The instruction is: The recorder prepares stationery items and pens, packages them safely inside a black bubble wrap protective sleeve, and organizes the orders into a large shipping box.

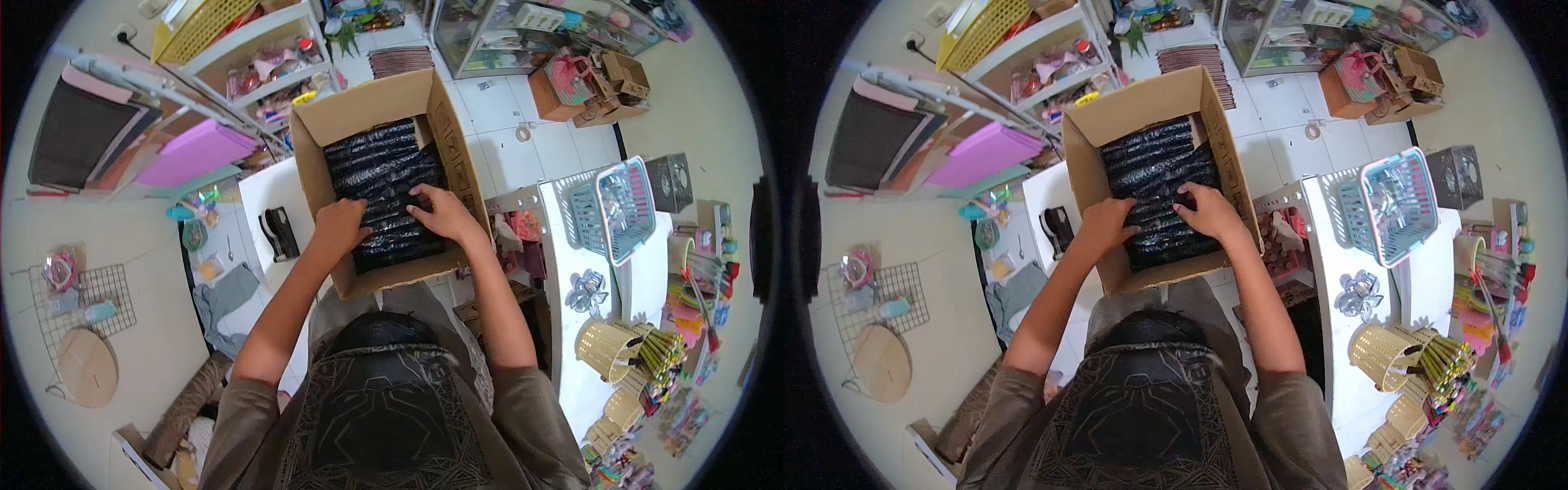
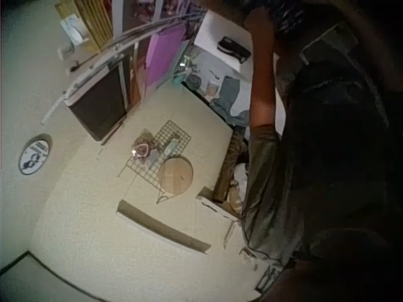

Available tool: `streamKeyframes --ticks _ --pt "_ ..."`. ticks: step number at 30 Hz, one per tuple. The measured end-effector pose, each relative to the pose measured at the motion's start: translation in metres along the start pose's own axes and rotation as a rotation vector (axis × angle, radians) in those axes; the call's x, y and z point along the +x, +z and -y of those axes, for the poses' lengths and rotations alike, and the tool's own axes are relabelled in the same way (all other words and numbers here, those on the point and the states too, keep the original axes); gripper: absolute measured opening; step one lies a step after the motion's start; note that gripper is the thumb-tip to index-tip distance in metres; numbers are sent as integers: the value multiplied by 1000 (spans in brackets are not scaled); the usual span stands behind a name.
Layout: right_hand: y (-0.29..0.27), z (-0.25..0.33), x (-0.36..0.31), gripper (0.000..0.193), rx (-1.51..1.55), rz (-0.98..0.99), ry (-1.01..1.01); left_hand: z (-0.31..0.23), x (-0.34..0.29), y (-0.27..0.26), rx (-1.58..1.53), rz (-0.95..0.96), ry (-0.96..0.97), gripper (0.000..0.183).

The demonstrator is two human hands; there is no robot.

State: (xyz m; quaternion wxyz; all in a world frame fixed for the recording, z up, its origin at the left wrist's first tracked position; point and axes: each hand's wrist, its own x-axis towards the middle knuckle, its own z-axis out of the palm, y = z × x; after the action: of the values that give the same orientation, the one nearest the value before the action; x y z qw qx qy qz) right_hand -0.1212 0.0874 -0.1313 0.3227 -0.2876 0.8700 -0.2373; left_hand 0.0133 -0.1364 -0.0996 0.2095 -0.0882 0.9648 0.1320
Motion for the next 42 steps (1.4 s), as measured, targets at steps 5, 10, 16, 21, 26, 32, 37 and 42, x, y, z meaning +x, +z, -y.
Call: streamKeyframes --ticks 5,10,16,21,26,32,37,42 --pt "-42 50 -79 34 451 -507 -286 -19 -45 -67 -366 -307 290 48" --pt "-54 80 -153 36 429 -723 -233 -60 -67 -106 -584 -315 590 45" --pt "-22 97 -236 50 161 -1148 25 -117 -74 -120 -276 -408 971 55" --pt "32 93 -309 57 103 -1313 301 -170 -81 -102 -368 -252 1261 55" --pt "92 90 -382 58 150 -1400 543 -222 -104 -49 -396 9 1412 54" --pt "151 74 -461 62 163 -1510 818 -276 -155 8 -300 140 1549 59" --pt "169 50 -509 63 95 -1516 830 -320 -187 37 -284 60 1562 59" --pt "209 -11 -525 68 87 -1490 764 -345 -192 111 -323 44 1523 60"
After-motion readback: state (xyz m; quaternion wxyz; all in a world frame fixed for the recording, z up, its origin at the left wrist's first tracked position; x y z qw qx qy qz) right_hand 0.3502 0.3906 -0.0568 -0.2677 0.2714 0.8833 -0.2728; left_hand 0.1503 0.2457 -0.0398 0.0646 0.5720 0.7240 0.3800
